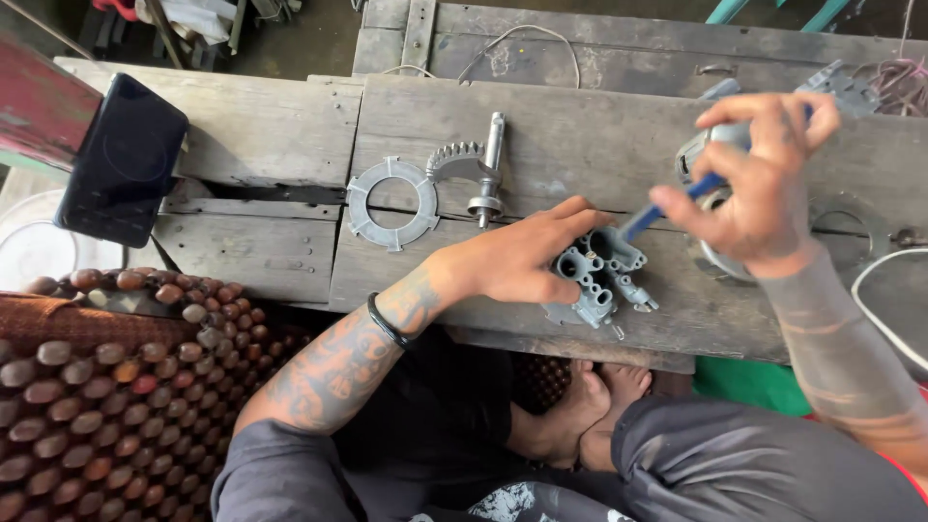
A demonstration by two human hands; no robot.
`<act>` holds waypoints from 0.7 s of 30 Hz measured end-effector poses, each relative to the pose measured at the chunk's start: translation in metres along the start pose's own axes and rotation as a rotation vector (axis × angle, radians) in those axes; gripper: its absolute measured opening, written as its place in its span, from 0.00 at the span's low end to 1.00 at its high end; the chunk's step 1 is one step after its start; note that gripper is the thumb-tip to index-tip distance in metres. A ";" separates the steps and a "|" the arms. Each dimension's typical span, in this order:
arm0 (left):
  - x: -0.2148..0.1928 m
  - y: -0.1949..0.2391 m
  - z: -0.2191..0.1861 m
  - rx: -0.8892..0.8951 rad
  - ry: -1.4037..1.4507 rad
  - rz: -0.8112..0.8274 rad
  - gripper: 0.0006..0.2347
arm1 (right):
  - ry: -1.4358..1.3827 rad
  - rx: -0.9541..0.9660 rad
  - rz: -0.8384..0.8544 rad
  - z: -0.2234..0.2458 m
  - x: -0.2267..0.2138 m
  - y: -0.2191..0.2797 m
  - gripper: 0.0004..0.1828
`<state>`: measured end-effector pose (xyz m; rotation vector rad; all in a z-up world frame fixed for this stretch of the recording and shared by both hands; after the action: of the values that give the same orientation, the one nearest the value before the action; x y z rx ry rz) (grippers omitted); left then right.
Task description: Cleaning and inspecting motorcycle carburetor components using a screwdriver and a brush.
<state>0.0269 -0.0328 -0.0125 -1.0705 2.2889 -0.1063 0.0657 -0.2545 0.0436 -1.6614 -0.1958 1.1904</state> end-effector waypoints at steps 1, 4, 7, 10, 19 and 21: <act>-0.001 0.000 0.001 0.002 0.000 -0.005 0.35 | 0.000 -0.005 0.002 0.012 0.003 -0.005 0.31; -0.005 0.000 -0.001 0.045 0.006 -0.004 0.35 | -0.214 -0.125 0.033 0.031 0.012 -0.009 0.27; -0.008 0.000 -0.005 0.035 0.032 0.045 0.33 | -0.077 -0.103 0.160 -0.002 0.013 0.007 0.28; -0.010 -0.001 -0.009 -0.003 0.040 0.026 0.34 | 0.120 -0.002 -0.029 -0.018 -0.016 0.000 0.29; -0.011 -0.003 -0.008 -0.104 -0.037 0.032 0.31 | -0.088 -0.060 0.044 0.011 0.014 -0.003 0.29; -0.010 -0.003 -0.009 -0.058 0.014 0.044 0.31 | -0.038 0.003 -0.021 0.009 -0.001 -0.006 0.31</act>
<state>0.0289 -0.0289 0.0011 -1.0514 2.3393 -0.0296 0.0604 -0.2470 0.0491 -1.6311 -0.2347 1.2061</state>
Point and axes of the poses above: each hand's wrist, its own y-axis away from the middle knuckle, its own x-axis out of the palm, z = x × y, the point moved 4 cm from there along -y, towards the middle knuckle, and after that the axes turned 12 degrees about -z, right-handed, at the moved point
